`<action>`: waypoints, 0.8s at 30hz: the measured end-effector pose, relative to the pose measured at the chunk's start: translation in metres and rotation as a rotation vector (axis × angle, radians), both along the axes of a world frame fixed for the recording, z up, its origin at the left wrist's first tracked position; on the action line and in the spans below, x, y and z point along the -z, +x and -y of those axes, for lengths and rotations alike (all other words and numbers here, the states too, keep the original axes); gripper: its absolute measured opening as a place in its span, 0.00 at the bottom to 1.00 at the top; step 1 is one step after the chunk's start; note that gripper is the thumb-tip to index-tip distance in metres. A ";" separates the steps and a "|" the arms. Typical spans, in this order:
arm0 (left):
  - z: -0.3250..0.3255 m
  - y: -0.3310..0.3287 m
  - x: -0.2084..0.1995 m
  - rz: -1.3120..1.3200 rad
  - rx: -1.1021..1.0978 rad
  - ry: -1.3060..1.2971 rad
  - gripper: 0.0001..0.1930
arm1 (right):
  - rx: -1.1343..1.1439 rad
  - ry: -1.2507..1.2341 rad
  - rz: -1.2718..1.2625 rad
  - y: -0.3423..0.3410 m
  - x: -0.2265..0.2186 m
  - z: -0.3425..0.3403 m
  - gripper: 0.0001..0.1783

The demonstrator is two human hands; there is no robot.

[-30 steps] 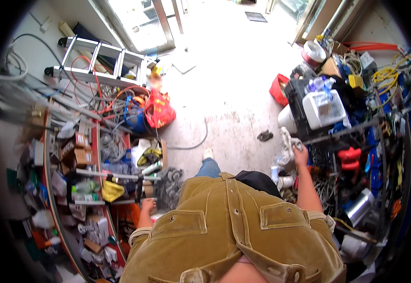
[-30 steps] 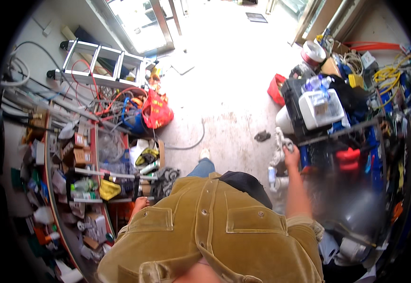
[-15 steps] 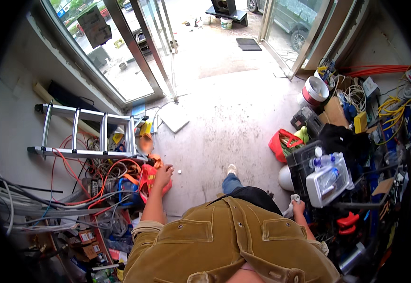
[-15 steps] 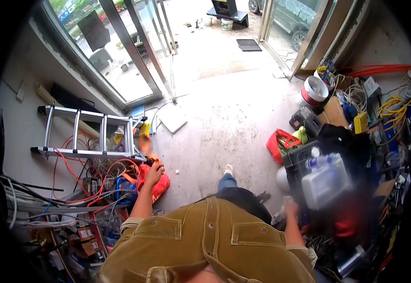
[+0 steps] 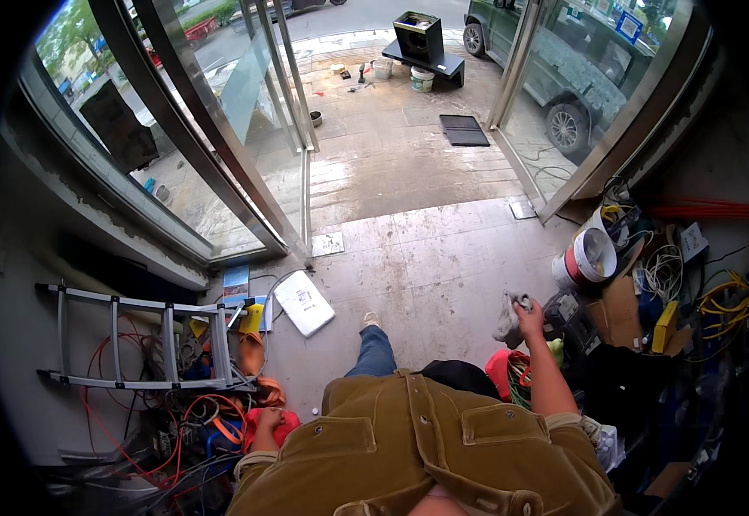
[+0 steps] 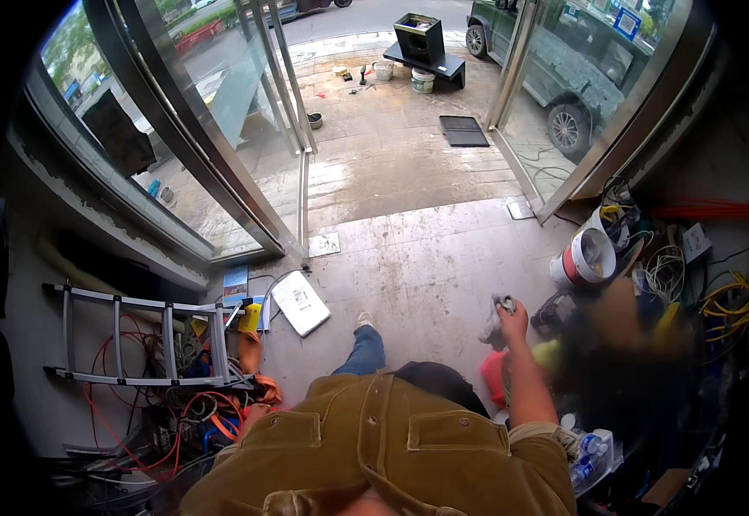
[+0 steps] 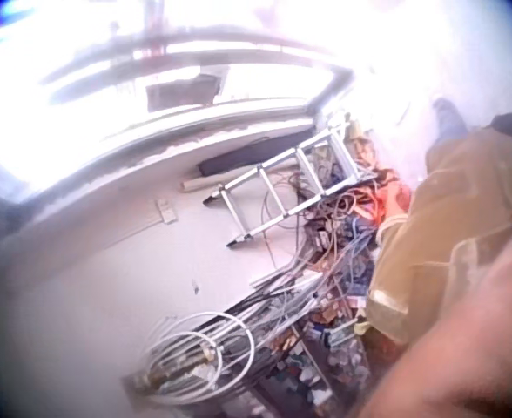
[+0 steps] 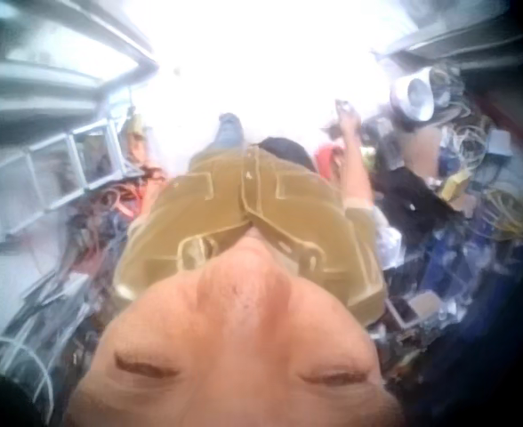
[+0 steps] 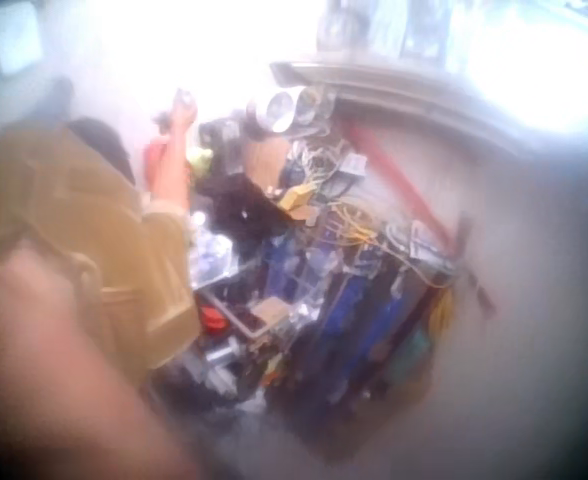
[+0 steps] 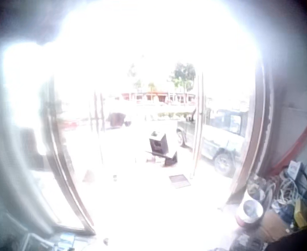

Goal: The person uses a cordless drill to remove screws from the back panel of a large appliance. They then use a socket wrench to loosen a central bolt on the internal fan assembly and wipe the area with a cloth.

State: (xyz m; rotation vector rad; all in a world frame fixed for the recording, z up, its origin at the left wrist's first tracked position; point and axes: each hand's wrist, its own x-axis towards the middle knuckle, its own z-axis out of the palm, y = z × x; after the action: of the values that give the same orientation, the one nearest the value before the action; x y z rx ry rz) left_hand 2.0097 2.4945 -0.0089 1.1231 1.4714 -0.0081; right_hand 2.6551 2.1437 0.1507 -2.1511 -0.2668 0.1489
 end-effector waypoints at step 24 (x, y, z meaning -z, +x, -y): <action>-0.532 0.738 -0.002 -0.010 0.541 0.293 0.14 | -0.343 -0.300 0.106 0.563 -0.034 -0.660 0.22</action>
State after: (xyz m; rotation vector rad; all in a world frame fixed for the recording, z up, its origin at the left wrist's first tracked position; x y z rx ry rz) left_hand 2.7482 3.0267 -0.0073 1.7370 1.1605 -0.1799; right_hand 3.2178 2.8041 0.1850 -2.3979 -0.7147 0.2863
